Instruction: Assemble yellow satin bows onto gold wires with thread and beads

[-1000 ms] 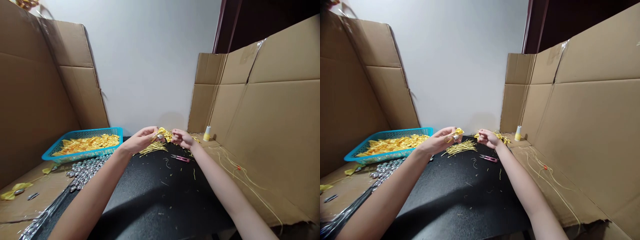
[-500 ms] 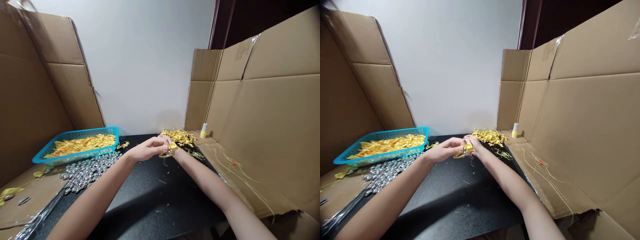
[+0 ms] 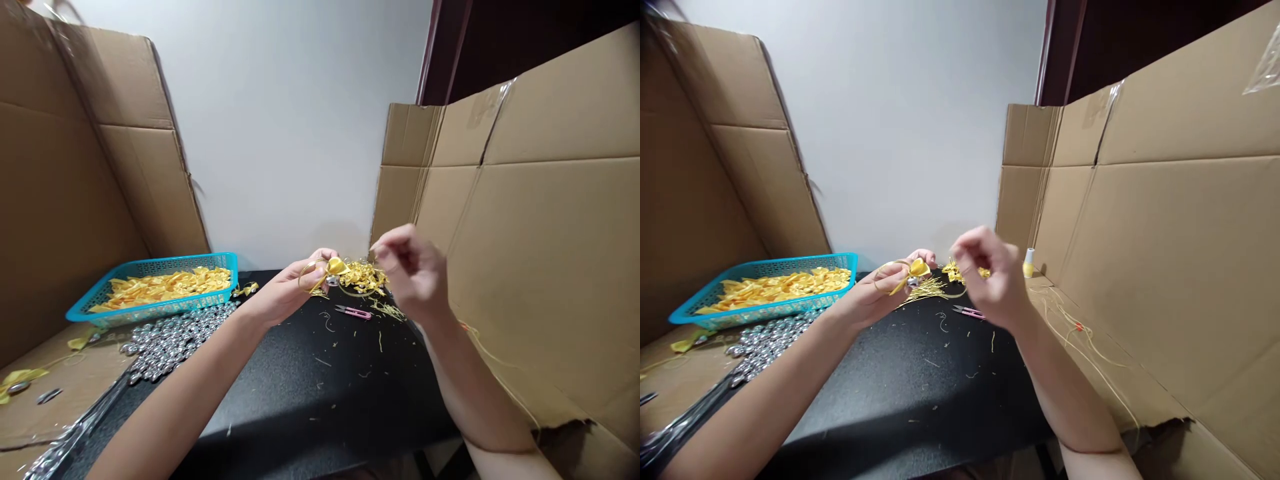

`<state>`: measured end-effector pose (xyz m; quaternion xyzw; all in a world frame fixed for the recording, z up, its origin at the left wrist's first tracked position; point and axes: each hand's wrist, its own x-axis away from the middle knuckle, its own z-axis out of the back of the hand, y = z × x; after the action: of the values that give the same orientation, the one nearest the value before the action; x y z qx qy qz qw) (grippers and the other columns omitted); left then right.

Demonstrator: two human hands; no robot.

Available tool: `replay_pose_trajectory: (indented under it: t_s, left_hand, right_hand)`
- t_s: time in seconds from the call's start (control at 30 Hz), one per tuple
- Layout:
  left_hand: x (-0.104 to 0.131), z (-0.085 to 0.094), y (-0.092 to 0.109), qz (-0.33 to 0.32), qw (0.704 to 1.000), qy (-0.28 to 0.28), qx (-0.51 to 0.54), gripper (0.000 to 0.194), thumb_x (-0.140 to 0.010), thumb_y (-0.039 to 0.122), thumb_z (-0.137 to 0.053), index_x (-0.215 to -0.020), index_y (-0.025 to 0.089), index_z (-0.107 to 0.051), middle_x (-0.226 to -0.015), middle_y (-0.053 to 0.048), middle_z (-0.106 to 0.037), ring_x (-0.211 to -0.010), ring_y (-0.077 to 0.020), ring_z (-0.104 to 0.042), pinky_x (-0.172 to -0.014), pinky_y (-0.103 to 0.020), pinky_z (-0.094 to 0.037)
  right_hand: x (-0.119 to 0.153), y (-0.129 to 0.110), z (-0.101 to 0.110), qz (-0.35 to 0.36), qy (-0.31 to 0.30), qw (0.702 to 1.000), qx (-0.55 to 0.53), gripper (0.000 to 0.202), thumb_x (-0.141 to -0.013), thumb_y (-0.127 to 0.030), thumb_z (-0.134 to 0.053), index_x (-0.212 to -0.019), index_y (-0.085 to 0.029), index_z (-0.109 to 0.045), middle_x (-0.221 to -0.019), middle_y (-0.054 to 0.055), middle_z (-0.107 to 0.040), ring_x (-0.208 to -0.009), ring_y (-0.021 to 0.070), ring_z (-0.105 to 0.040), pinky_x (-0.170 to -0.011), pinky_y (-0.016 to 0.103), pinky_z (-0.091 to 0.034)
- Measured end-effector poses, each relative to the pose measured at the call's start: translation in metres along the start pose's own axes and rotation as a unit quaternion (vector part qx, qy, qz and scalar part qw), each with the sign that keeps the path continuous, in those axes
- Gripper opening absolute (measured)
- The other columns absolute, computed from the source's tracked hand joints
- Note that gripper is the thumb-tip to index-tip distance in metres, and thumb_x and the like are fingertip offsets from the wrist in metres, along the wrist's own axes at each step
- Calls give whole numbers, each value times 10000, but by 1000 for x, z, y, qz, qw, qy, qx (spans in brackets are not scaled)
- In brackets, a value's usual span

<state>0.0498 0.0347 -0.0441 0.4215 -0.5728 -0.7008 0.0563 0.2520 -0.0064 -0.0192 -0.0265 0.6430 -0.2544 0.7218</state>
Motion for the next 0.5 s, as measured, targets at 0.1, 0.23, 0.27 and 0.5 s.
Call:
replay_pose_trajectory:
  t_s: [0.1,0.23,0.27,0.5]
  left_hand:
    - [2,-6,5,-12,1000,3,5,181,-876,370,-605,-801,242,-710,-1017,-24,-443,-887,-157,-431,-798,-257,-384]
    - [0,-8,8,-34,999,31,-11,143,-869,354,-621,-830,249,-710,-944,-19,-426,-857,-154,-406,-792,-247,-365]
    - [0,-7,8,-40,998,40,-17,145,-869,354,-622,-829,246,-709,-939,-20,-426,-859,-156,-403,-795,-247,-361]
    - [0,-3,6,-59,995,65,-56,191,-900,355,-579,-809,224,-685,-953,-27,-433,-876,-157,-404,-777,-239,-352]
  right_hand:
    - [13,-29,-12,47,-71,995,45,105,-875,-137,-541,-796,-204,-551,-594,-53,-497,-472,58,-408,-442,212,-340]
    - [14,-33,-19,68,-73,991,92,142,-840,-79,-534,-748,-187,-527,-566,-67,-454,-479,46,-401,-470,198,-354]
    - [14,-31,-18,68,-72,990,101,147,-835,-75,-535,-738,-184,-523,-559,-69,-445,-479,44,-401,-473,195,-356]
    - [11,-23,-16,45,-79,989,116,145,-845,-105,-512,-721,-180,-520,-574,-53,-489,-496,52,-455,-497,186,-393]
